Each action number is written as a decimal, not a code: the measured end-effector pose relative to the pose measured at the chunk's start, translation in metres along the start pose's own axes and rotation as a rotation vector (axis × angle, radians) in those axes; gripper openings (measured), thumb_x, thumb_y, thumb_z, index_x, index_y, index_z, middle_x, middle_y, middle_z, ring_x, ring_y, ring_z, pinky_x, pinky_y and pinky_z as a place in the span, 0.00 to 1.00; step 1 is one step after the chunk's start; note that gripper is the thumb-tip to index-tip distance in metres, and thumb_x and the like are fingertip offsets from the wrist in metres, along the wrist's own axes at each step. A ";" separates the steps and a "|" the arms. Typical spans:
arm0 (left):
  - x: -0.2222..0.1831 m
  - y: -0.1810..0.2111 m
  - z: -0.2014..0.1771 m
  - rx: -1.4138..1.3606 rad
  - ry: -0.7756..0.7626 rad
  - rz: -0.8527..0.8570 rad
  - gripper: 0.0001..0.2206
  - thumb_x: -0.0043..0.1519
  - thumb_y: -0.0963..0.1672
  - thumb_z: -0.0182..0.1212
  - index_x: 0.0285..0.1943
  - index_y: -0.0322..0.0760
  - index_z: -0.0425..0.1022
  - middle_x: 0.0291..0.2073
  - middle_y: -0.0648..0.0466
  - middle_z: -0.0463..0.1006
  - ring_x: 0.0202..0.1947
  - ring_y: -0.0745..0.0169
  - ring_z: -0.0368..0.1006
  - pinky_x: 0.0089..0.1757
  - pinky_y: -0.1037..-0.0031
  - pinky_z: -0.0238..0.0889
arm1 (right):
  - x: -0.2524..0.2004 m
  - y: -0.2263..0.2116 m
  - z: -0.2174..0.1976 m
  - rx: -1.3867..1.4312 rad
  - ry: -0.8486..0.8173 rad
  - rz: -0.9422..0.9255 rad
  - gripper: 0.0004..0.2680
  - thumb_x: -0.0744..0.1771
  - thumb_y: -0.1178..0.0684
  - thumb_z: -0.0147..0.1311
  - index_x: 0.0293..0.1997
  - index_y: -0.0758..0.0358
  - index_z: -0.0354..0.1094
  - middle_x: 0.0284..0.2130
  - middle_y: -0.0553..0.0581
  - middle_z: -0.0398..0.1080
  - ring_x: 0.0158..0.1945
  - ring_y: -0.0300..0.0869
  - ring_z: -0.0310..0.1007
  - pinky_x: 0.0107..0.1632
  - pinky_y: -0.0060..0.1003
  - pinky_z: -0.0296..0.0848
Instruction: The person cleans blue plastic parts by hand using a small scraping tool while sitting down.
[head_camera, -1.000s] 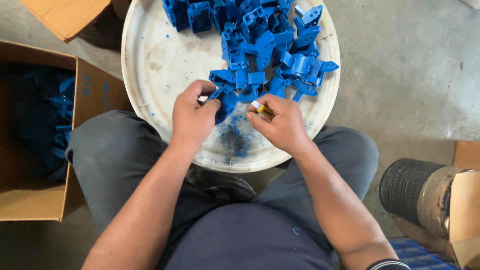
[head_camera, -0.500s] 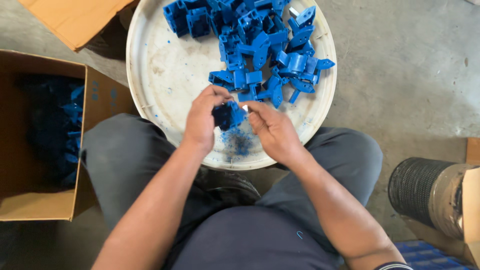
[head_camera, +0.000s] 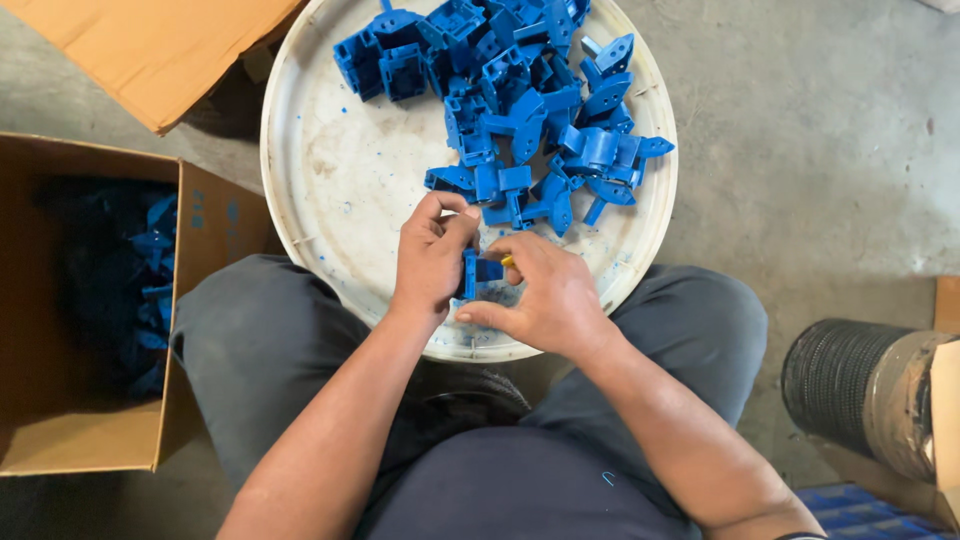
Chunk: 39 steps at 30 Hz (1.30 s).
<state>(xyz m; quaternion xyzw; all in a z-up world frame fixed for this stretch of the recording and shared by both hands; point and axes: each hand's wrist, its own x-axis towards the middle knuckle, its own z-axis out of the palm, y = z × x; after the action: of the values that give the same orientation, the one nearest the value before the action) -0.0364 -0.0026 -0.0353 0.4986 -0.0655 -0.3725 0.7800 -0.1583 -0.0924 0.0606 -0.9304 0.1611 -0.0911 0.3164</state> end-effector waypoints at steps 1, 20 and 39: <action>0.000 0.000 -0.001 0.004 -0.009 -0.007 0.04 0.64 0.39 0.62 0.43 0.33 0.72 0.24 0.57 0.72 0.26 0.74 0.66 0.31 0.78 0.59 | 0.001 0.000 0.001 -0.006 0.004 -0.033 0.25 0.55 0.34 0.72 0.44 0.63 0.72 0.30 0.56 0.72 0.31 0.46 0.73 0.35 0.41 0.72; -0.007 0.003 0.002 0.080 -0.051 -0.008 0.04 0.64 0.38 0.61 0.42 0.33 0.70 0.21 0.59 0.69 0.24 0.75 0.62 0.29 0.78 0.56 | -0.004 0.006 0.005 -0.099 -0.045 -0.043 0.24 0.56 0.29 0.68 0.34 0.62 0.69 0.24 0.55 0.68 0.28 0.49 0.71 0.32 0.44 0.69; -0.003 0.000 0.000 0.067 -0.053 0.012 0.04 0.64 0.39 0.61 0.42 0.32 0.71 0.21 0.59 0.70 0.24 0.75 0.63 0.29 0.78 0.56 | -0.002 0.003 0.005 -0.117 -0.051 0.022 0.25 0.55 0.30 0.69 0.35 0.64 0.70 0.24 0.58 0.69 0.28 0.52 0.71 0.32 0.46 0.69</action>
<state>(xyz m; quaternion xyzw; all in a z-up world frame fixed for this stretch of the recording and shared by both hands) -0.0387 -0.0009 -0.0341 0.5139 -0.1014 -0.3787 0.7630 -0.1595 -0.0914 0.0548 -0.9475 0.1682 -0.0544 0.2664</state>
